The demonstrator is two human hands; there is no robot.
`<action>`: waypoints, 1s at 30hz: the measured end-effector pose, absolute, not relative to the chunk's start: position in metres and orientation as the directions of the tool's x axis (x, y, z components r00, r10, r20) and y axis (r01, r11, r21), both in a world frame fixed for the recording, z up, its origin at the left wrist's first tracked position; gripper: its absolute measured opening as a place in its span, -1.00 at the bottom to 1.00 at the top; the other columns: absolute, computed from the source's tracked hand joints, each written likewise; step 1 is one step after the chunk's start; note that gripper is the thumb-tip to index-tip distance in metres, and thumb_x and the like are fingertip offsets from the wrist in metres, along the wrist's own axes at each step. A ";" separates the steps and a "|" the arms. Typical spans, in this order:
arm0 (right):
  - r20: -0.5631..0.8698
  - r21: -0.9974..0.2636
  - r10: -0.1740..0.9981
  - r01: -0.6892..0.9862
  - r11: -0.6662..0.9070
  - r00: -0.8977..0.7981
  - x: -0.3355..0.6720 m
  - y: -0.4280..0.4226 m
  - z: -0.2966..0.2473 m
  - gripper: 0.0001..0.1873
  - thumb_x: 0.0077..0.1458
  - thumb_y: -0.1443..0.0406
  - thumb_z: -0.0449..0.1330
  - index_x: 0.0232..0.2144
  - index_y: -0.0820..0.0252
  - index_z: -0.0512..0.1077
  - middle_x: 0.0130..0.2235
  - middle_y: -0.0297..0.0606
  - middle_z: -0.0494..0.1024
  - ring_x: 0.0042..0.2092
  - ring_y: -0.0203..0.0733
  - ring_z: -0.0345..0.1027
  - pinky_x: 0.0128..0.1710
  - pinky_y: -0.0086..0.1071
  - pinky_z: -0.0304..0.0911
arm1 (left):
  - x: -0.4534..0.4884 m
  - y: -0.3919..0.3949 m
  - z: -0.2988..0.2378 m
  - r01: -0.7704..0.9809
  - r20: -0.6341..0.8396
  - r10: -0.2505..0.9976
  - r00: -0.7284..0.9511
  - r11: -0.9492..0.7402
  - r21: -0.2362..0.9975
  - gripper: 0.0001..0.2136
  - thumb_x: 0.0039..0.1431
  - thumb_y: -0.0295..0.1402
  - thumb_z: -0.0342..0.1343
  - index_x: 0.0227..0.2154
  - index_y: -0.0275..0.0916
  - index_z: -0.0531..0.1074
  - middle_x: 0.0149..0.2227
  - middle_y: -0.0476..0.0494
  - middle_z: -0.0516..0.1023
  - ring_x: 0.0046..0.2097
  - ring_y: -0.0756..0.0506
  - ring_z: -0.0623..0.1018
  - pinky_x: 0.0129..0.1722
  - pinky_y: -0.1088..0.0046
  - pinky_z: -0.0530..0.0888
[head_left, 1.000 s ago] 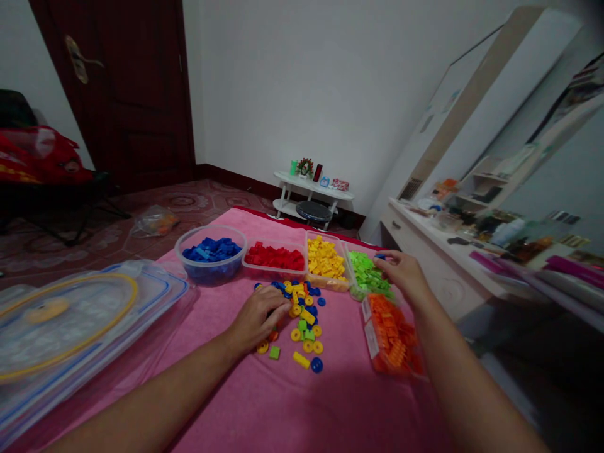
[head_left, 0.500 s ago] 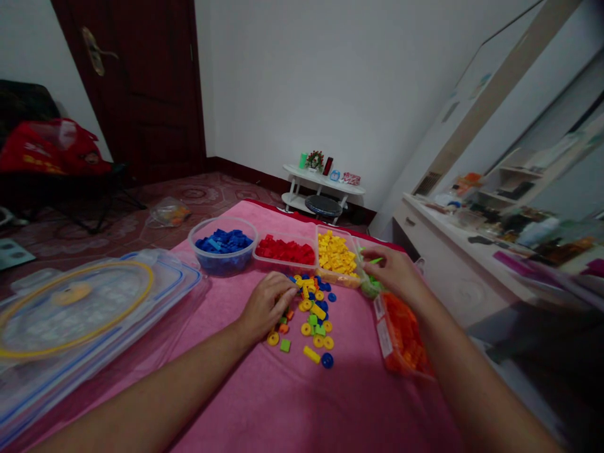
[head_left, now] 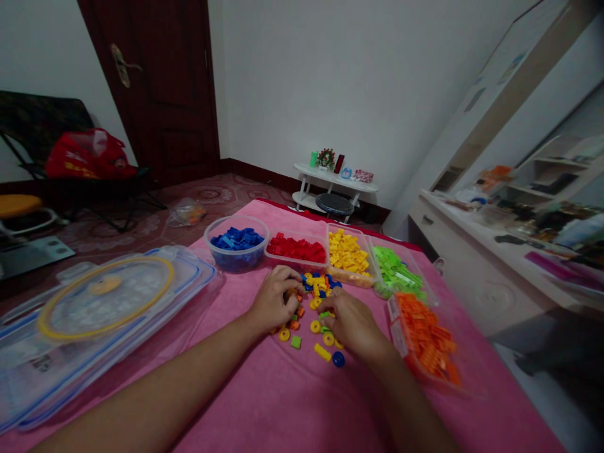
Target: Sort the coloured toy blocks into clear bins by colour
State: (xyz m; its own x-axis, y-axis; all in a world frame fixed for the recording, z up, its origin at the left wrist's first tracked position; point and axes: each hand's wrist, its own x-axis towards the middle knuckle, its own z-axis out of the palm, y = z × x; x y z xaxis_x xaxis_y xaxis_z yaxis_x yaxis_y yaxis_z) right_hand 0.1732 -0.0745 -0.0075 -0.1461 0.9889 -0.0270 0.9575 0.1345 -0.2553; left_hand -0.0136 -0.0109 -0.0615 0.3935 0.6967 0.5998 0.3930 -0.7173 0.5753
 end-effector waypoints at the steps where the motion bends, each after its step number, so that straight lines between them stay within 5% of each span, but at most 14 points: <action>1: -0.024 -0.259 0.992 0.959 0.113 -0.124 0.175 -0.074 -0.008 -0.80 -0.04 0.38 0.21 -0.31 0.10 0.55 -0.22 -0.22 0.52 -0.19 -0.14 0.39 -0.28 -0.39 0.11 | -0.014 -0.010 -0.062 0.413 0.592 0.691 0.414 -0.723 0.555 -0.72 -0.15 -0.61 0.01 -0.45 -0.19 0.55 -0.17 -0.12 0.48 -0.07 -0.15 0.39 -0.04 0.23 0.36; 8: 0.037 -0.312 0.999 0.950 0.029 -0.019 0.190 -0.078 0.010 -0.91 0.00 0.35 0.13 -0.41 0.16 0.46 -0.39 -0.28 0.53 -0.35 -0.23 0.36 -0.41 -0.43 0.03 | -0.023 -0.009 -0.056 0.504 0.517 0.654 0.552 -0.756 0.419 -0.69 -0.18 -0.54 0.09 -0.33 -0.15 0.57 0.01 -0.14 0.42 0.06 -0.24 0.32 0.07 0.11 0.29; 15: -0.178 -0.108 0.978 0.990 0.093 -0.111 0.175 -0.090 0.019 -0.67 -0.12 0.39 0.19 -0.25 0.00 0.53 -0.30 -0.25 0.59 -0.27 -0.12 0.41 -0.43 -0.40 -0.04 | -0.026 -0.009 -0.051 0.528 0.455 0.640 0.619 -0.768 0.362 -0.65 -0.14 -0.49 0.15 -0.21 -0.13 0.55 0.06 -0.20 0.38 0.08 -0.26 0.32 0.10 0.09 0.27; 19: -0.217 -0.063 0.970 0.993 0.097 -0.108 0.169 -0.092 0.012 -0.66 -0.12 0.39 0.20 -0.22 0.05 0.53 -0.24 -0.15 0.58 -0.20 -0.02 0.42 -0.39 -0.37 0.00 | -0.026 -0.005 -0.054 0.528 0.408 0.685 0.603 -0.726 0.440 -0.79 -0.07 -0.50 0.15 -0.33 -0.14 0.55 0.03 -0.17 0.39 0.05 -0.22 0.35 0.05 0.15 0.34; 23: -0.123 -0.184 0.985 0.979 0.094 -0.118 0.176 -0.090 0.012 -0.72 -0.10 0.36 0.19 -0.25 0.10 0.50 -0.32 -0.21 0.57 -0.28 -0.09 0.40 -0.43 -0.40 -0.02 | -0.026 -0.003 -0.054 0.512 0.437 0.676 0.592 -0.735 0.444 -0.88 0.00 -0.49 0.15 -0.42 -0.16 0.54 0.01 -0.14 0.41 0.05 -0.19 0.36 0.03 0.18 0.35; 30: 0.068 -0.661 0.994 0.742 0.111 -0.088 0.175 -0.080 0.002 -0.80 -0.04 0.38 0.12 -0.29 0.19 0.41 -0.49 -0.40 0.37 -0.46 -0.32 0.24 -0.50 -0.50 0.02 | -0.025 -0.002 -0.044 0.505 0.509 0.695 0.508 -0.719 0.477 -0.81 0.11 -0.54 0.04 -0.37 -0.20 0.53 -0.20 -0.13 0.50 -0.14 -0.10 0.42 -0.11 0.34 0.37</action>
